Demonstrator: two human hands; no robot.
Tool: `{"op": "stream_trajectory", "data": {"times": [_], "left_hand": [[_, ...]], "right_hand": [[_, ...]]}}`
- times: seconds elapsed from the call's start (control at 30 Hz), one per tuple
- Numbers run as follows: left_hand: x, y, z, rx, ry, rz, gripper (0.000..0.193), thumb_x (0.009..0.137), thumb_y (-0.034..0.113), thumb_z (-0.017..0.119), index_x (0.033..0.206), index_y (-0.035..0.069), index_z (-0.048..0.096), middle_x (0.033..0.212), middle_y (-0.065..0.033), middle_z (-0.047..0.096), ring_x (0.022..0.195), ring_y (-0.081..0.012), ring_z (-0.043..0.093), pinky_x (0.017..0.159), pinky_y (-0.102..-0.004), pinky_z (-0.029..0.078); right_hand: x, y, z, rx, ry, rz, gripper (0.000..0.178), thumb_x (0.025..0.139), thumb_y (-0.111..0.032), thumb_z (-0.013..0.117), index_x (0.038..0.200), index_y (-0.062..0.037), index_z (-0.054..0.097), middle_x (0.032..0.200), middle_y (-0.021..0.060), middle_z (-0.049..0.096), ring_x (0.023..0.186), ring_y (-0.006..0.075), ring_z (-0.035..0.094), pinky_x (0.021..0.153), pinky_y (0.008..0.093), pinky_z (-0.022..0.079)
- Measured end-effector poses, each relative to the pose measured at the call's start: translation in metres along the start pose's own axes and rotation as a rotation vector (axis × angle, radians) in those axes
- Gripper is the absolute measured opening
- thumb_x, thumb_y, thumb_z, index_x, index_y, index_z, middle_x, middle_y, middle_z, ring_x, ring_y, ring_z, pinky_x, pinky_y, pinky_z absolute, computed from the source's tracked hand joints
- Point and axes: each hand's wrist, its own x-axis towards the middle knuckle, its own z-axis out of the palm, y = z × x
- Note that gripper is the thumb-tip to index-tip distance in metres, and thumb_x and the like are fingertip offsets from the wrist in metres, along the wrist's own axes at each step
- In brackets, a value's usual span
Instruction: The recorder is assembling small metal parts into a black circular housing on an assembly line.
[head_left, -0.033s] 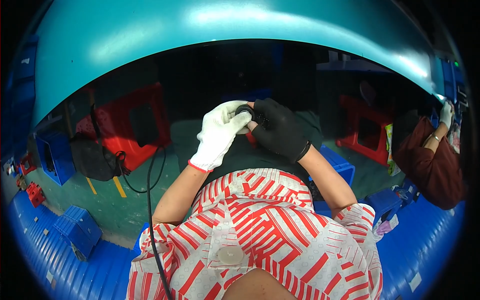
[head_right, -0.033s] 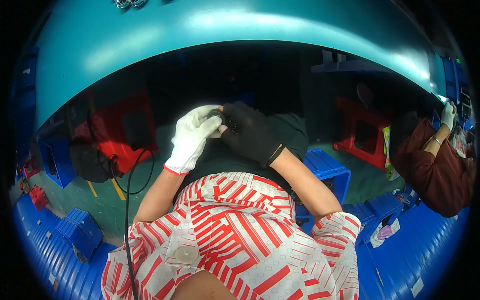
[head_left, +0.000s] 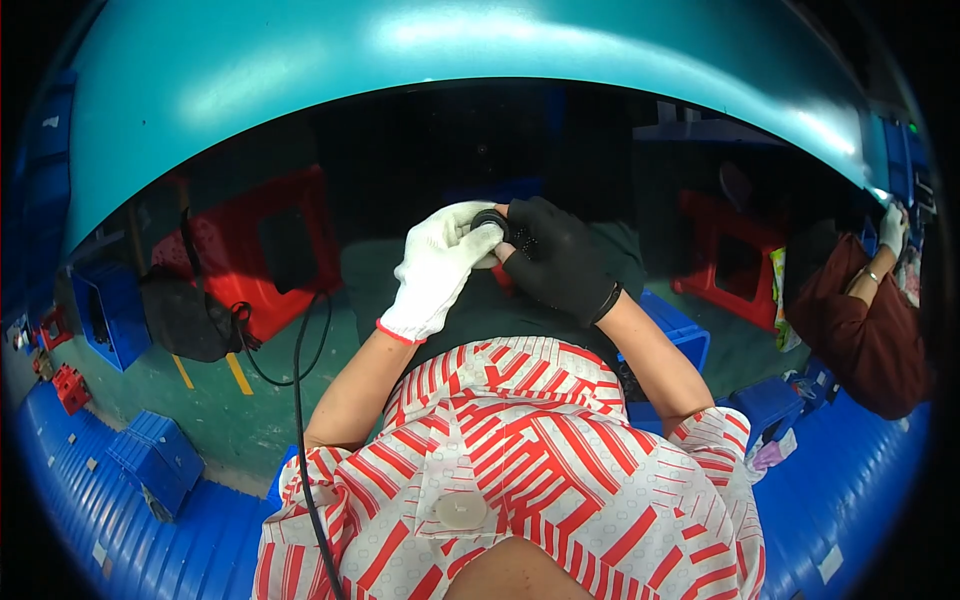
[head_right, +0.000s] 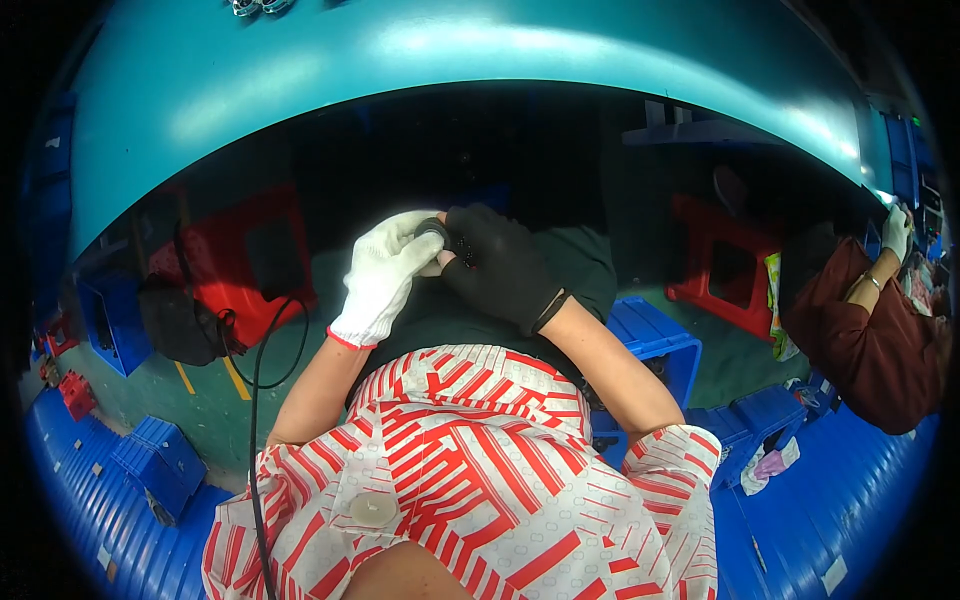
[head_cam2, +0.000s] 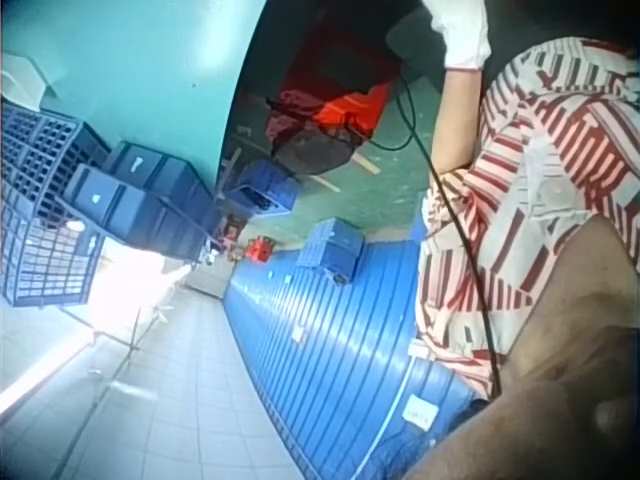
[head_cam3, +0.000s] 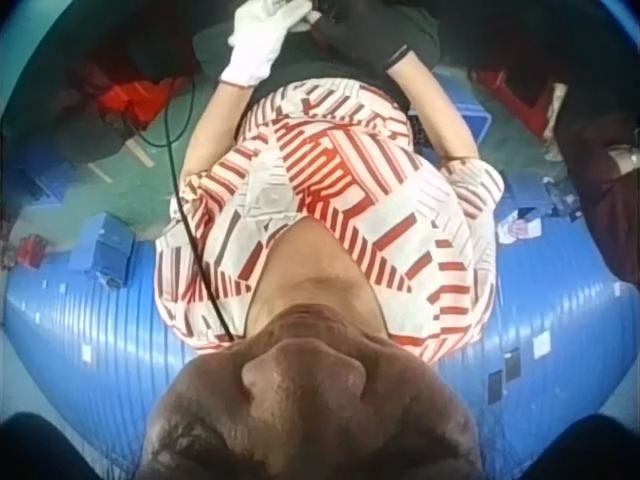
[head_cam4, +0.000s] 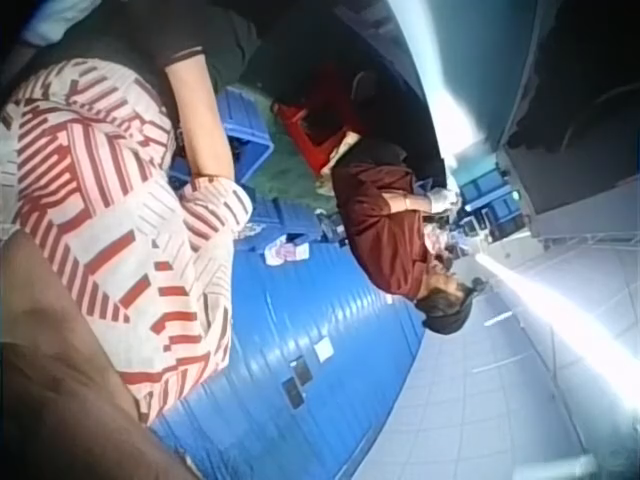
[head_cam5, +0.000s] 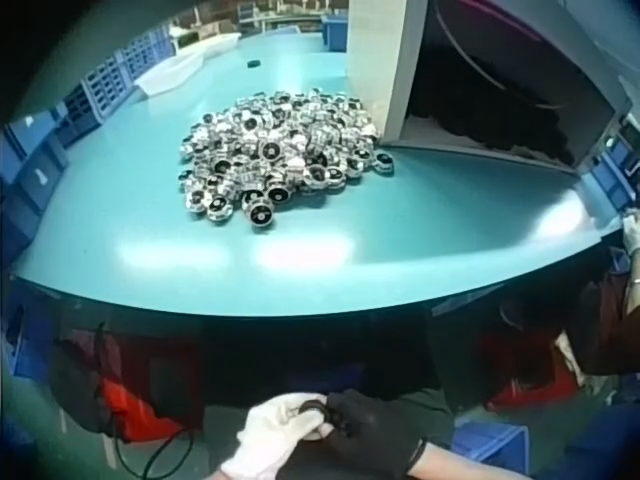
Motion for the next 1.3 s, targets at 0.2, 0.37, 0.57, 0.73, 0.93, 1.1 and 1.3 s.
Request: {"op": "stream_trajectory", "data": {"times": [0.2,0.37,0.57,0.73,0.93,1.1,1.3], "left_hand": [[0.003,-0.008,-0.006,-0.038,-0.065,0.041,0.032,0.087,0.006,0.057,0.116,-0.006,0.056,0.097,-0.0135,0.063,0.080,-0.0171,0.065,0.073,-0.0261,0.055],[0.003,-0.007,-0.013,-0.215,-0.138,0.013,0.035,0.088,0.008,0.057,0.119,-0.007,0.053,0.103,-0.0157,0.061,0.085,-0.0200,0.065,0.074,-0.0284,0.056],[0.002,-0.008,-0.015,-0.313,-0.138,0.006,0.033,0.088,0.009,0.057,0.117,-0.008,0.053,0.104,-0.0169,0.062,0.089,-0.0228,0.065,0.072,-0.0292,0.058],[0.001,-0.009,-0.015,-0.389,-0.157,0.005,0.034,0.088,0.010,0.058,0.117,-0.008,0.052,0.105,-0.0176,0.061,0.086,-0.0235,0.067,0.070,-0.0279,0.058],[-0.002,0.005,-0.010,-0.150,-0.168,-0.069,0.044,0.087,0.010,0.060,0.124,-0.010,0.047,0.110,-0.0197,0.059,0.083,-0.0225,0.067,0.070,-0.0268,0.058],[0.001,-0.002,-0.007,-0.305,-0.137,-0.013,0.036,0.089,0.007,0.059,0.120,-0.008,0.052,0.101,-0.0153,0.062,0.082,-0.0183,0.066,0.072,-0.0267,0.058],[-0.004,-0.004,-0.002,-0.162,-0.069,0.030,0.031,0.088,0.006,0.059,0.117,-0.007,0.055,0.100,-0.0152,0.062,0.083,-0.0184,0.066,0.074,-0.0271,0.057]], "right_hand": [[0.002,-0.003,-0.003,0.040,-0.006,0.051,0.033,0.078,-0.013,0.068,0.108,-0.0027,0.059,0.099,0.0152,0.063,0.085,0.0290,0.064,0.075,0.0348,0.051],[0.002,0.007,-0.005,0.261,-0.004,0.184,0.038,0.079,-0.014,0.066,0.114,-0.0026,0.059,0.104,0.0149,0.064,0.092,0.0268,0.064,0.081,0.0331,0.051],[0.000,0.007,-0.009,0.326,-0.068,0.172,0.039,0.088,-0.013,0.062,0.123,0.0003,0.053,0.110,0.0117,0.062,0.096,0.0178,0.061,0.085,0.0288,0.048],[0.002,0.005,-0.009,0.511,-0.098,0.318,0.032,0.093,-0.015,0.056,0.119,0.0018,0.056,0.099,0.0080,0.064,0.088,0.0129,0.060,0.079,0.0256,0.048],[0.012,0.006,-0.025,0.133,-0.208,0.005,0.030,0.092,-0.013,0.055,0.119,0.0001,0.057,0.096,0.0088,0.063,0.086,0.0158,0.061,0.078,0.0272,0.048],[0.003,-0.001,-0.011,0.273,-0.006,0.080,0.032,0.088,-0.019,0.060,0.115,-0.0022,0.060,0.098,0.0143,0.064,0.086,0.0265,0.063,0.078,0.0320,0.049],[-0.001,-0.002,-0.008,-0.009,-0.025,-0.048,0.036,0.081,-0.018,0.067,0.113,-0.0033,0.059,0.093,0.0139,0.062,0.080,0.0281,0.061,0.070,0.0335,0.049]]}}
